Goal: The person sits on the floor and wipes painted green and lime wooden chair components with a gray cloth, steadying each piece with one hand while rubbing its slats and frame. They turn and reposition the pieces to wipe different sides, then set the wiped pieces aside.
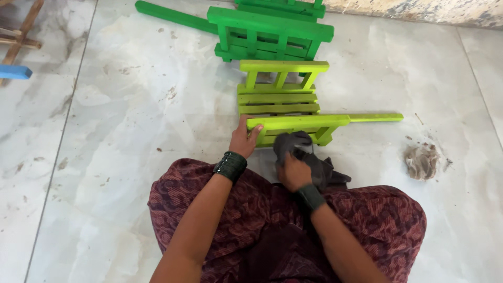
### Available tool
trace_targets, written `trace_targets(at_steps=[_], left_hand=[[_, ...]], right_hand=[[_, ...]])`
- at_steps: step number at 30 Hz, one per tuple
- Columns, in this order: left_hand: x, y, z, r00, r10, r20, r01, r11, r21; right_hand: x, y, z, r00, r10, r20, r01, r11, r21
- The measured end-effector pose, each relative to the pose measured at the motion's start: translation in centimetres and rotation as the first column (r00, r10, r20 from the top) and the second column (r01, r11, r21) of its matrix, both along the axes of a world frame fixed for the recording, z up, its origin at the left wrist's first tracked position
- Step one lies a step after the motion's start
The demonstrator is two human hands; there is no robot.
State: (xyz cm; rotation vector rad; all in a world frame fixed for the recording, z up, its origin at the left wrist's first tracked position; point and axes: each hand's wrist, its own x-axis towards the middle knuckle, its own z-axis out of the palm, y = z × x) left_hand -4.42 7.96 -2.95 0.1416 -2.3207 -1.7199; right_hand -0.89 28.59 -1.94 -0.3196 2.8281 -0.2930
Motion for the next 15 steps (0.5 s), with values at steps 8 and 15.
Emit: trace_targets(at_steps=[8,15], left_hand=[[0.0,0.2,0.2,0.999,0.005,-0.038,-0.004,1.000,0.030],[-0.3,-0.1,0.6,0.994,0.039,-0.105,-0.041,0.999,-0.014]], right_hand=[[-4.5,-4.1,0.3,0.977,-0.140,0.162,0.138,0.990,0.021],[-3.1,-5.8,-2.3,0.878,0.072,0.473,0.416,0.373,-0.829]])
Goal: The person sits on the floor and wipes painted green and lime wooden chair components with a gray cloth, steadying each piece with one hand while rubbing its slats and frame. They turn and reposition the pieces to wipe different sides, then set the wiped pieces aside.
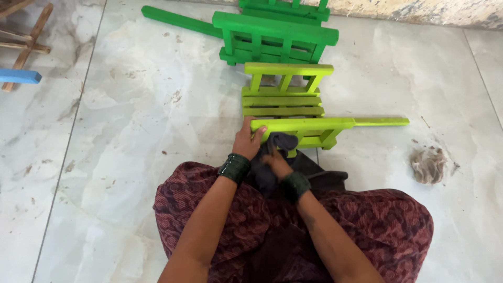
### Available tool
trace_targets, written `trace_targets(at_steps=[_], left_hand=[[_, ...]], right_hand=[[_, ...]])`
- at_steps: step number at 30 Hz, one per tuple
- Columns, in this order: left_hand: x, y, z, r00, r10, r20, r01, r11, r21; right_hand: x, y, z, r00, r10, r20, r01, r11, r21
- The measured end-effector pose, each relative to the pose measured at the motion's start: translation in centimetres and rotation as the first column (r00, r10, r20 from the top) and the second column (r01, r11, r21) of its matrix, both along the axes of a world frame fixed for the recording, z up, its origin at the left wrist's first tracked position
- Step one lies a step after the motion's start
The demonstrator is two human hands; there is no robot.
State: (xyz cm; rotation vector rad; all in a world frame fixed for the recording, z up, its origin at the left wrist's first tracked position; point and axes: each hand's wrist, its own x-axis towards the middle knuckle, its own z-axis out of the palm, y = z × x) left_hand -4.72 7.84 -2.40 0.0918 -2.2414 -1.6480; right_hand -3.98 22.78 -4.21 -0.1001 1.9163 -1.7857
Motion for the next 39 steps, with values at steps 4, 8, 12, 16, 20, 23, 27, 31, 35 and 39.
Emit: trace_targets(at_steps=[4,8,12,16,20,23,27,31,35,39], left_hand=[[0.4,-0.1,0.0,1.000,-0.021,0.008,0.021,0.999,0.040],[0.0,-0.2,0.1,0.999,-0.037,0.033,0.036,0.999,0.033],[0.1,0.0,0.2,0.999,-0.039,0.001,0.039,0.999,0.013],[0.4,0.0,0.1,0.998,-0.055,0.010,0.055,0.998,0.031],[0.6,0.2,0.2,0.985,-0.037,0.170,0.030,0.999,0.043],[0.4,0.2,-0.1,0.996,-0.021,-0.089,0.023,1.000,0.013],[0.2,0.1,-0.5,0.996,-0.084,-0.033,0.086,0.995,0.058],[0.2,0.2,-0.6,0.987,-0.078,0.139,0.078,0.997,0.007],[0.3,0.3,-0.7,0.994,-0.095,0.045,0.093,0.995,0.037],[0.3,0.4,-0.9,0.997,-0.068,0.025,0.066,0.997,0.044]], right_hand=[[0.6,1.0,0.1,0.932,0.303,-0.197,-0.140,0.805,0.576],[-0.6,1.5,0.6,0.993,0.050,-0.104,-0.044,0.998,0.055],[-0.9,1.7,0.6,0.997,-0.053,0.062,0.070,0.948,-0.309],[0.5,1.2,0.1,0.990,-0.078,-0.114,0.070,0.995,-0.070],[0.7,1.3,0.1,0.910,0.337,-0.241,-0.073,0.703,0.708],[-1.0,1.7,0.9,0.906,0.390,-0.164,-0.006,0.401,0.916],[-1.4,3.9,1.9,0.902,0.328,-0.282,0.155,0.365,0.918],[0.1,4.7,3.0,0.919,0.275,-0.284,0.179,0.352,0.919],[0.7,3.9,3.3,0.937,0.262,-0.230,0.127,0.355,0.926],[-1.4,2.0,2.9,0.968,0.216,-0.129,0.011,0.474,0.881]])
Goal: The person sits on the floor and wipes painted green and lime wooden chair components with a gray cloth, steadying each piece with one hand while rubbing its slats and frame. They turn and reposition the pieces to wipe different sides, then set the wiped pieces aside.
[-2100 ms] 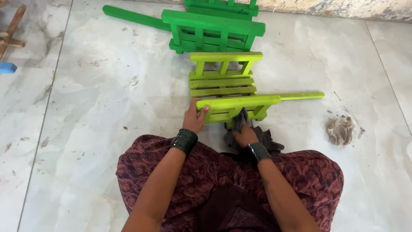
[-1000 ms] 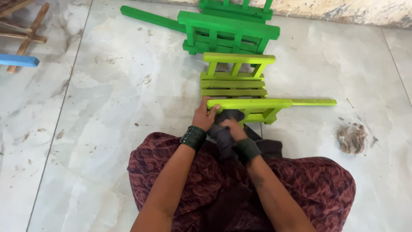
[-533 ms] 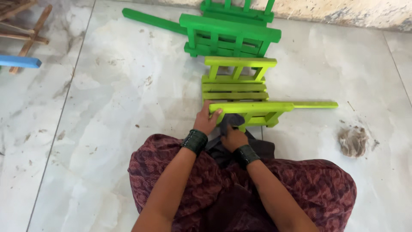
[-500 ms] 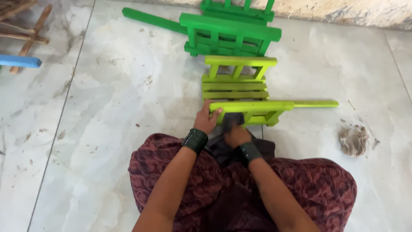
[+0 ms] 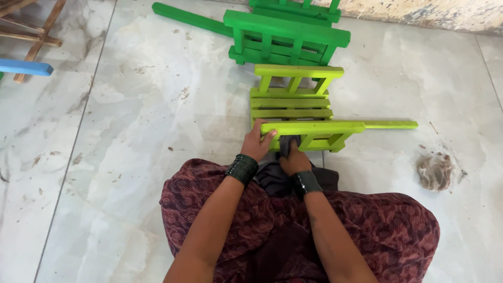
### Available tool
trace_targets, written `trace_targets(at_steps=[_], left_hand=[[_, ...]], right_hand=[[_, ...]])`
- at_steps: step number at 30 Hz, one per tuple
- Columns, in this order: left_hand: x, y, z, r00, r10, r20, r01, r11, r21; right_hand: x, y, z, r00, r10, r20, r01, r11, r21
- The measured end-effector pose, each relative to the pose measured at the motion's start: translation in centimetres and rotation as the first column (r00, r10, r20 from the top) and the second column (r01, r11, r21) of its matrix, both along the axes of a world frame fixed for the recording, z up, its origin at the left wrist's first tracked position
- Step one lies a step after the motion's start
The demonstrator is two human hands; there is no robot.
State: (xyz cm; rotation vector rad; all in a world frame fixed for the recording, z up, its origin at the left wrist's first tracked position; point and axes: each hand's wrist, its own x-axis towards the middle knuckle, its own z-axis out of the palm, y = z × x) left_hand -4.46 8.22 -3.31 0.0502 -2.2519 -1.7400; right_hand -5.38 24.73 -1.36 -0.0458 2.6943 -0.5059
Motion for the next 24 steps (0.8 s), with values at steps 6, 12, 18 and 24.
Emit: trace_targets(at_steps=[6,12,18,24], left_hand=[[0.0,0.0,0.2,0.998,0.026,-0.054,-0.026,1.000,-0.002],[0.0,-0.1,0.4,1.000,-0.003,0.019,0.003,1.000,-0.009],[0.0,-0.1,-0.7,0.984,-0.049,0.169,0.054,0.998,-0.023],[-0.4,0.2,-0.8,0.999,0.027,-0.018,-0.028,0.998,-0.048]], right_hand=[[-0.9,-2.4,-1.2,0.986,0.163,-0.027,-0.163,0.939,-0.303],[5.2,3.9,-2.2,0.940,0.262,0.219,-0.261,0.965,-0.035],[7.0,12.1,3.7,0.988,0.037,-0.152,-0.092,0.922,-0.376],[6.8,16.2,8.9,0.834,-0.419,-0.358,0.315,0.896,-0.314]])
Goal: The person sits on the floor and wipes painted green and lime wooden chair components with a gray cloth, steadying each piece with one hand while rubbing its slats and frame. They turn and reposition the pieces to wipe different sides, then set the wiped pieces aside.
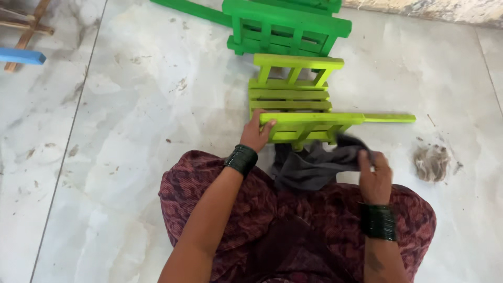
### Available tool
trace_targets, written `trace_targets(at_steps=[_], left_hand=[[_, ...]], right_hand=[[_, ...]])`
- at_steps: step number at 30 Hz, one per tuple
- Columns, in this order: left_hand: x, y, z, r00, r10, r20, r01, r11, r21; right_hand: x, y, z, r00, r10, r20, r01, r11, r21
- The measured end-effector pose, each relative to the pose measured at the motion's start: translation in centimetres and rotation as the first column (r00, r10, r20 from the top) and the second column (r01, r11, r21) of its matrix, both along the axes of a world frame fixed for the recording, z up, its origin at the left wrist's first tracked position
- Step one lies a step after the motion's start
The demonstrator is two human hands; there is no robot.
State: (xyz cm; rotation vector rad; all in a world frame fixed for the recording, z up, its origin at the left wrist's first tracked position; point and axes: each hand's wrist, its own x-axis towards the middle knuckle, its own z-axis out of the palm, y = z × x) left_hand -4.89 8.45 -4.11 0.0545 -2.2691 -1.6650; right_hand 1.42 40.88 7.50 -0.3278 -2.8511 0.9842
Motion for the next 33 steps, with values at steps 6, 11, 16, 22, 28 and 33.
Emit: trace_targets(at_steps=[6,11,16,22,28,33], left_hand=[[-0.3,-0.5,1.1,1.000,-0.018,0.016,0.018,1.000,0.020],[-0.2,-0.8,1.8,0.999,-0.026,-0.047,0.027,1.000,0.012],[-0.2,-0.9,1.9,0.999,-0.019,0.031,0.019,1.000,0.005],[-0.1,-1.3,2.1,0.991,-0.050,0.123,0.043,0.997,0.061],[-0.5,-1.9,2.5,0.989,-0.097,0.112,0.089,0.994,0.070],[-0.2,-2.1,2.4,0.997,-0.037,0.061,0.037,0.999,-0.002]], right_hand=[[0.8,-8.2,-9.4,0.908,0.349,-0.230,-0.361,0.932,-0.012],[1.4,-18.2,-14.4,0.768,0.623,-0.152,-0.538,0.755,0.375],[-1.6,-22.4,-12.1,0.750,0.658,-0.064,-0.538,0.663,0.520],[-2.8,-22.6,-12.1,0.724,0.659,0.203,-0.664,0.587,0.463],[0.6,-19.9,-13.3,0.642,0.700,0.314,-0.760,0.524,0.385],[-1.1,-23.0,-11.9,0.721,0.650,0.241,-0.685,0.616,0.388]])
